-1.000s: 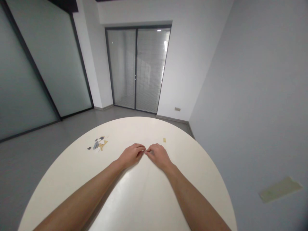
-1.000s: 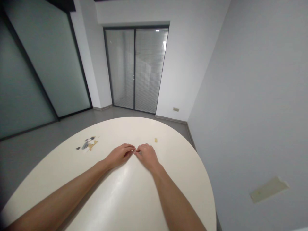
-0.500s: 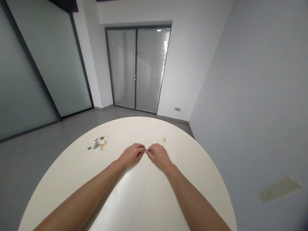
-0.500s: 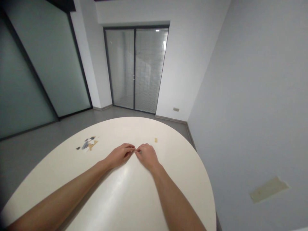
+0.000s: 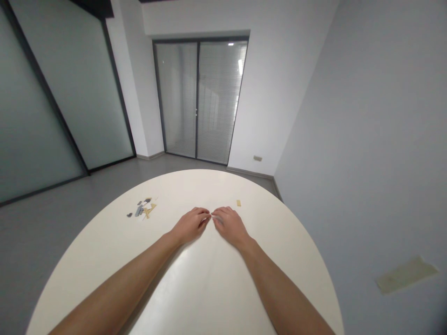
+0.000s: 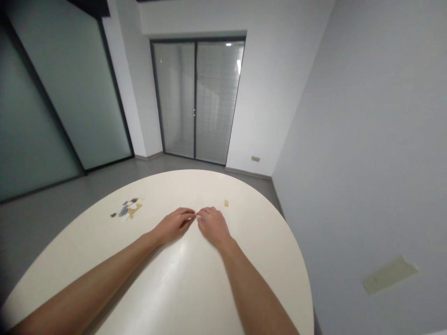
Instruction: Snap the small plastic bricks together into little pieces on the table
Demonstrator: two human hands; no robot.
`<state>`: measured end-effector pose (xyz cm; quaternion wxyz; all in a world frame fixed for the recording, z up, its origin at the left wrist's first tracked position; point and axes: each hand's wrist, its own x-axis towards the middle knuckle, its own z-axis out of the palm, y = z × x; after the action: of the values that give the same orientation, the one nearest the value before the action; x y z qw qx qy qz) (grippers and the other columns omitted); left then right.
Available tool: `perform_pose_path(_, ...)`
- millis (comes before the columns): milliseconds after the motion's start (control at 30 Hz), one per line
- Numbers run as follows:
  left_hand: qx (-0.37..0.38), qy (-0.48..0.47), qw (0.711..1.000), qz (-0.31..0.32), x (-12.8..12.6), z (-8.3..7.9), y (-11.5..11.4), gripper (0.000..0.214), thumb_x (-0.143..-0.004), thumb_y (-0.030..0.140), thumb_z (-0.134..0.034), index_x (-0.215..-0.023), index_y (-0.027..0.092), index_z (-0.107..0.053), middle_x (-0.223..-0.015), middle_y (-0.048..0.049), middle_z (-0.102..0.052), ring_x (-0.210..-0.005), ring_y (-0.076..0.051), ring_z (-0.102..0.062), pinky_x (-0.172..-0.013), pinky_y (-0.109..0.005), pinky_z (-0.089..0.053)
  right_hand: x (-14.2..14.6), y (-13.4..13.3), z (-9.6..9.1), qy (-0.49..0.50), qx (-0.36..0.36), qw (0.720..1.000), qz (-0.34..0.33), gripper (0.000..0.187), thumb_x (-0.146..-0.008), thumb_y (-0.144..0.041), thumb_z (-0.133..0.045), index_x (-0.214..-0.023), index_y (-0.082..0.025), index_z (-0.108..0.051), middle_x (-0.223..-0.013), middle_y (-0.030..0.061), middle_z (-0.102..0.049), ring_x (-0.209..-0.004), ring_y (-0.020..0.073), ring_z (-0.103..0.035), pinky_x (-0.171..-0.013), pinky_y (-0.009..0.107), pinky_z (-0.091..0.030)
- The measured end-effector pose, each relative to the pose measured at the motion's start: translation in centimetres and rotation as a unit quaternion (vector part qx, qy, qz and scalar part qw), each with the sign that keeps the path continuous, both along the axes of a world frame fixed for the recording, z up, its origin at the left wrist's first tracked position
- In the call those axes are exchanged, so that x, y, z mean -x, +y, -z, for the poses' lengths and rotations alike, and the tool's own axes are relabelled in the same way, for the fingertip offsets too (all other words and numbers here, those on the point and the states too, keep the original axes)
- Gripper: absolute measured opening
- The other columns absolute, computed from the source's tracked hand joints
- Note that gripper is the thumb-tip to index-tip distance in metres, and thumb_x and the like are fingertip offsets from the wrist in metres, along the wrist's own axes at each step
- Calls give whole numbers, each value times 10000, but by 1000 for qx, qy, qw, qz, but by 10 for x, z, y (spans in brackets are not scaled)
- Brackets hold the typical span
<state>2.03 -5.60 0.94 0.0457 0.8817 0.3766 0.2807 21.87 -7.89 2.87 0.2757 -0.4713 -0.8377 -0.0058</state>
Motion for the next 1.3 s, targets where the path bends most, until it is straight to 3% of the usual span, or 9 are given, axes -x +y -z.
perform_pose_path(133,3,7,1000,-1,0,1,1,309,-972,263,-435,-1162,231,-676,-1165,-56,-671,-1099,-200,-579,-964,-341,-486,1,0,-1,-27,19,999,2,196,-953,-247,-522,-1038,-204,-693,-1049,50,-709,-1017,194,-588,-933,327,-422)
perform_pose_path(333,3,14,1000,-7,0,0,0,311,-979,284,-421,-1143,229,-680,-1186,-57,-659,-1119,-203,-570,-974,-349,-481,-1,-1,1,-22,27,999,21,307,-949,-288,-524,-1229,-196,-611,-1172,71,-663,-1088,210,-553,-973,333,-409)
perform_pose_path(833,20,14,1000,-19,-1,-2,-1,305,-964,263,-430,-1137,220,-678,-1198,-57,-656,-1139,-205,-564,-992,-350,-471,-2,5,5,-42,66,996,52,481,-945,-463,-492,-1360,-221,-526,-1394,90,-532,-1272,243,-432,-1057,393,-329)
perform_pose_path(1300,18,4,1000,-10,0,-1,0,290,-951,238,-444,-1121,218,-677,-1175,-59,-658,-1112,-201,-572,-981,-348,-478,-7,13,6,-36,72,996,46,515,-916,-480,-508,-1356,-213,-540,-1429,101,-505,-1327,242,-417,-1102,400,-306)
